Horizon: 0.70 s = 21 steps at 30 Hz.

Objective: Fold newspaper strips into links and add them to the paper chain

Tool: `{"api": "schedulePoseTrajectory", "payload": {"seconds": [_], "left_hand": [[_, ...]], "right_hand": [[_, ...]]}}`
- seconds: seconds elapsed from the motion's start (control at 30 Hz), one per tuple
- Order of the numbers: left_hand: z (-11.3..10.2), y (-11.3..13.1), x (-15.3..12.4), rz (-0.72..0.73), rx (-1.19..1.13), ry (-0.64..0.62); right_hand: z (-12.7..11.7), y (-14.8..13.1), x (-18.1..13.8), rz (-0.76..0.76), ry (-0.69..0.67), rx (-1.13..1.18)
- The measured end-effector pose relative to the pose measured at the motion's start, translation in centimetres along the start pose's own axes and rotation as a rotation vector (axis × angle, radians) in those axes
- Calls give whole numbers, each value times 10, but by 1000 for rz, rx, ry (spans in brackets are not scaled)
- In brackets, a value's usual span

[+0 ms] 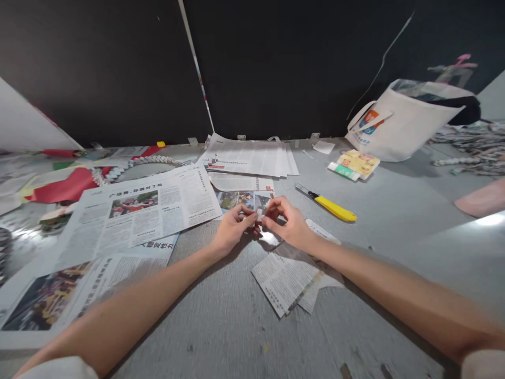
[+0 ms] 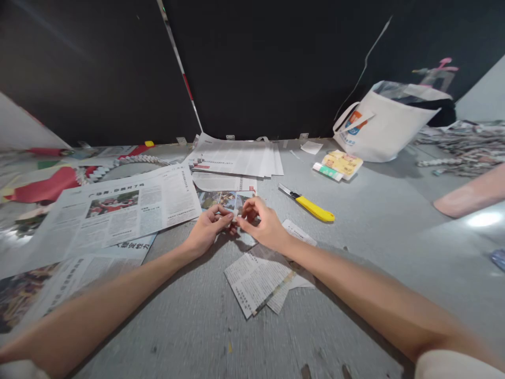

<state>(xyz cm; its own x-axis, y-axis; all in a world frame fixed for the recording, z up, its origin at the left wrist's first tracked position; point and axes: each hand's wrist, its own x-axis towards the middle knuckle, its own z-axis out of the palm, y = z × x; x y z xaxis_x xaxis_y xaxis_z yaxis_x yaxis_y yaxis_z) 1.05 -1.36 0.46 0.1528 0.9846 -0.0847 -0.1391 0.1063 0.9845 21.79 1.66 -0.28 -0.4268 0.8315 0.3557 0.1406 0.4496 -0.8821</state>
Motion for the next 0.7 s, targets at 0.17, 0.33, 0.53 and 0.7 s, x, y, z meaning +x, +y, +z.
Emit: {"api": "schedulePoseTrajectory", "payload": {"seconds": [0.17, 0.33, 0.53, 0.7], "left_hand": [[-1, 1, 0, 7, 34, -8], [1, 6, -2, 6, 46, -65], [0, 6, -3, 5, 109, -92], [1, 5, -4, 26, 140, -125]], "right_hand": [[0, -4, -1, -97, -64, -159], [0, -3, 0, -141, -19, -157], [0, -5, 0, -131, -24, -136], [0, -2, 0, -123, -19, -96]]}}
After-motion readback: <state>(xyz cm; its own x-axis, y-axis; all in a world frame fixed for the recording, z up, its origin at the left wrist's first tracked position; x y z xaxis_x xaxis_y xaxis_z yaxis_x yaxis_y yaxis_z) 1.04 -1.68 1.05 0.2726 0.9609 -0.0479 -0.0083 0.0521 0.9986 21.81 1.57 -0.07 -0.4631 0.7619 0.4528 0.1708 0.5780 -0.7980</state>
